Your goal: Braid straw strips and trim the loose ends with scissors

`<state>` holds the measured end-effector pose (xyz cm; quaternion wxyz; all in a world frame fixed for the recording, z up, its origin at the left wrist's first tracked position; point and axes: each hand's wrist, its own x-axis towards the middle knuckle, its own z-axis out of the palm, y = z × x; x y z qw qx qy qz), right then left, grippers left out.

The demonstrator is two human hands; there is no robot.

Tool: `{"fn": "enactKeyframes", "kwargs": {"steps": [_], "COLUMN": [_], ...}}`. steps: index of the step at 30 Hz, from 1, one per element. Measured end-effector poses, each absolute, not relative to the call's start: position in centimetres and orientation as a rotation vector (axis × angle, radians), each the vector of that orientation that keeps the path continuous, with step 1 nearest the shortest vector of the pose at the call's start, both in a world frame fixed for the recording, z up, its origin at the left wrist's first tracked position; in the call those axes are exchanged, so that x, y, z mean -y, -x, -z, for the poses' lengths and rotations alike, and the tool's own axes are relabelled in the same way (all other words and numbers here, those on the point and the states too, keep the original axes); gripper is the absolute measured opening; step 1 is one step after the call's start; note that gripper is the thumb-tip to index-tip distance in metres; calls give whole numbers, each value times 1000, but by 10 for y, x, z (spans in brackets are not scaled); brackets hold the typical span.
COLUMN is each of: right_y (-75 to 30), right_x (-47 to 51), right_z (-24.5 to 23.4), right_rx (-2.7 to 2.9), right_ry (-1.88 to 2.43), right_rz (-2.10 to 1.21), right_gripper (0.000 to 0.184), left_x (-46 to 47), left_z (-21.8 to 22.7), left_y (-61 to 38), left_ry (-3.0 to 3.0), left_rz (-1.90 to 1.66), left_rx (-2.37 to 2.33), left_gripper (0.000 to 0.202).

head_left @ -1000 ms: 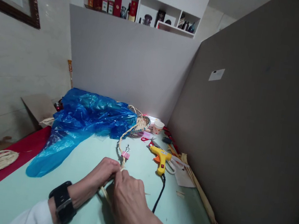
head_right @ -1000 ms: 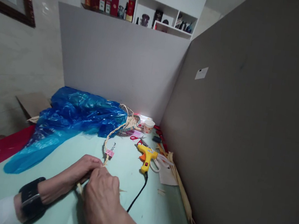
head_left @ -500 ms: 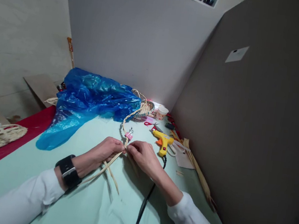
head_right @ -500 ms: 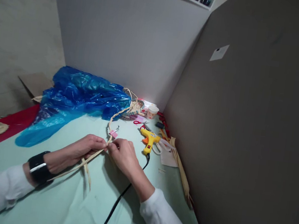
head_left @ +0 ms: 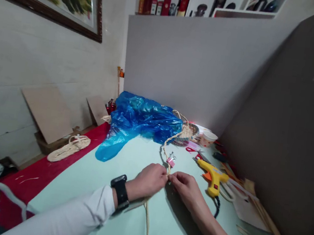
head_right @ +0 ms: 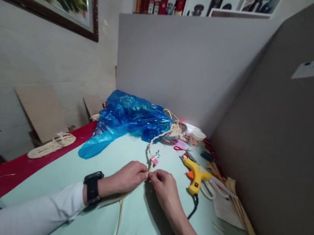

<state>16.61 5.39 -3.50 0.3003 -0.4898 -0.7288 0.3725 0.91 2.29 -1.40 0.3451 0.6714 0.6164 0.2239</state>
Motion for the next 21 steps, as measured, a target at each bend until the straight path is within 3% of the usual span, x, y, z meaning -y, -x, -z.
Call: {"fn": "enactKeyframes", "kwargs": {"steps": [12,21], "right_y": [-166,-171], "right_x": [-38,-49], "right_z": [32,43], "right_rx": [1920,1784], "right_ry": [1383,1266], "right_rz": [-760,-1147], "right_gripper": [38,39], "left_x": [-10,12], "left_z": [4,17], "left_y": [-20,-31], "left_ry": [-1973,-2101], "left_rz": [-430,-330], "left_rx": [-1760,-1730], "left_gripper": [28,24]}}
